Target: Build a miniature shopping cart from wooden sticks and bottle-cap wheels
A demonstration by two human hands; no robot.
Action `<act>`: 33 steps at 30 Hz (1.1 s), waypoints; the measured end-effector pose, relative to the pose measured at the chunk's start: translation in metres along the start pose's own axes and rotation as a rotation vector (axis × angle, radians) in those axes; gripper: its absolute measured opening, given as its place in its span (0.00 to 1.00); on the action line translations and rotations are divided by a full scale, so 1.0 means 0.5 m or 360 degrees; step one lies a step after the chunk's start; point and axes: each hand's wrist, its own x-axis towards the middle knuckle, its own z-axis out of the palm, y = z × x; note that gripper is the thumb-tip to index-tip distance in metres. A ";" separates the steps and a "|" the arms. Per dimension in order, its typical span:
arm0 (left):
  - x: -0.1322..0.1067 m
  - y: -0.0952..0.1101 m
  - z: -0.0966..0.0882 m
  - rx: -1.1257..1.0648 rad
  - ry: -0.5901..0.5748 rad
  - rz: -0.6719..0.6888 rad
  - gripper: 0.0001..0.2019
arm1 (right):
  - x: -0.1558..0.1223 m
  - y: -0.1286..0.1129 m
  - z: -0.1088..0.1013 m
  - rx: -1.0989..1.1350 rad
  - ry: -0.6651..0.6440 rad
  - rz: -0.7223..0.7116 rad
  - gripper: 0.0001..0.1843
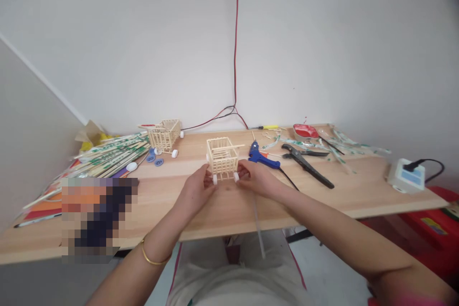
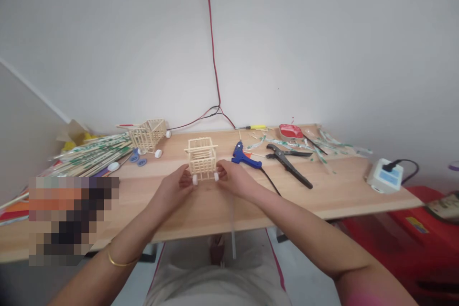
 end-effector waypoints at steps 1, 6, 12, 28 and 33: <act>0.009 0.002 -0.003 -0.0041 -0.0006 -0.0027 0.25 | 0.007 0.000 -0.004 0.0000 -0.0005 -0.0001 0.18; 0.051 0.024 -0.021 -0.0061 -0.0079 -0.0196 0.35 | 0.037 0.009 -0.018 0.0084 -0.0034 -0.0111 0.20; 0.072 0.011 -0.017 -0.0116 -0.0136 -0.0284 0.45 | 0.039 0.034 -0.019 0.0035 -0.0034 -0.0113 0.22; 0.060 -0.012 -0.012 -0.0191 -0.0088 -0.0321 0.52 | 0.040 0.035 -0.010 -0.0063 -0.0055 0.0037 0.21; 0.060 -0.020 -0.011 -0.0153 -0.0086 -0.0288 0.52 | 0.042 0.029 -0.007 -0.0044 -0.0051 0.0037 0.19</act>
